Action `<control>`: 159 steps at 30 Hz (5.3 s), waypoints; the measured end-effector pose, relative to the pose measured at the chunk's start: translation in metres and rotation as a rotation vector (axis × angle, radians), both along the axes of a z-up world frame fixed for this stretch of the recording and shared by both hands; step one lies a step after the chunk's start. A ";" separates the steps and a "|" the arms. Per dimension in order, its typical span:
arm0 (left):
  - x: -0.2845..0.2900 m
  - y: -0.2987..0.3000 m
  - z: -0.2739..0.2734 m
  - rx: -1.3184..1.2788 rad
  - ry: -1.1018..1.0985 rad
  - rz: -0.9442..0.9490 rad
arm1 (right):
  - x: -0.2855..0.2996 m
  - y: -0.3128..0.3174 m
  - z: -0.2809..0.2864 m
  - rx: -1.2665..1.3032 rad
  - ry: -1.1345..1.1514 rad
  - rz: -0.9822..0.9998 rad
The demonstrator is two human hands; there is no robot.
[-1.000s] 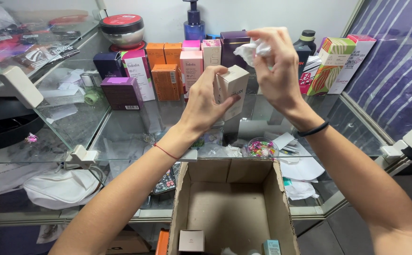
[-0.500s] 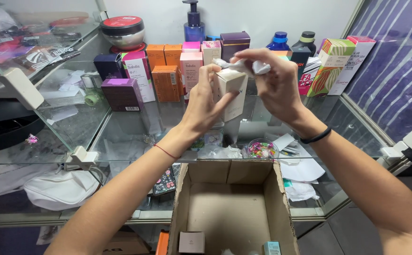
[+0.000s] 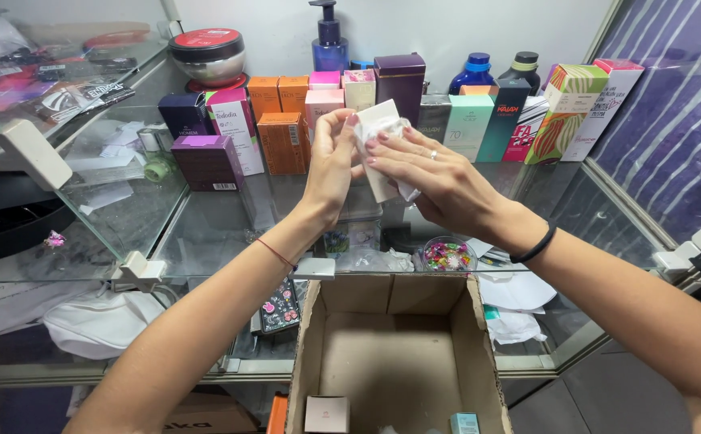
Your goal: The person wipes the surfaces of various cosmetic items with a white tissue, including boxes, bottles, tubes, and a jar, then places them on a glass display counter. The person handles each item one at a time, wiping multiple sides before setting it down.
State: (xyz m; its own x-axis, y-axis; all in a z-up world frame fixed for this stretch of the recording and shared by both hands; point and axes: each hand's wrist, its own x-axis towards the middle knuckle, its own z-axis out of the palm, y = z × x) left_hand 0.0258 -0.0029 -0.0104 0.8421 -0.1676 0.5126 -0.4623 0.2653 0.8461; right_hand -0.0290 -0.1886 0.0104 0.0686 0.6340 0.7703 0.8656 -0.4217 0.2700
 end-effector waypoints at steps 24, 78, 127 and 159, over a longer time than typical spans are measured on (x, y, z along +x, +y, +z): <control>-0.006 -0.009 0.000 -0.252 0.366 -0.373 | 0.003 0.003 0.005 0.103 -0.278 0.087; 0.042 -0.123 0.026 0.491 -0.748 0.282 | 0.016 -0.013 -0.038 -0.302 0.116 0.242; -0.211 0.046 -0.002 0.675 -1.264 0.022 | 0.005 -0.011 -0.019 -0.091 -0.102 -0.021; -0.203 0.068 0.033 0.922 -0.863 -0.025 | 0.009 -0.012 -0.016 -0.114 0.059 -0.117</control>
State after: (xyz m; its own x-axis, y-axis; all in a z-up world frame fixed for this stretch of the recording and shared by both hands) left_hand -0.1770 0.0648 0.0224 0.2844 -0.7656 0.5770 -0.9583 -0.2447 0.1476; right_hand -0.0203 -0.2007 -0.0052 0.1902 0.7018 0.6865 0.8278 -0.4905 0.2721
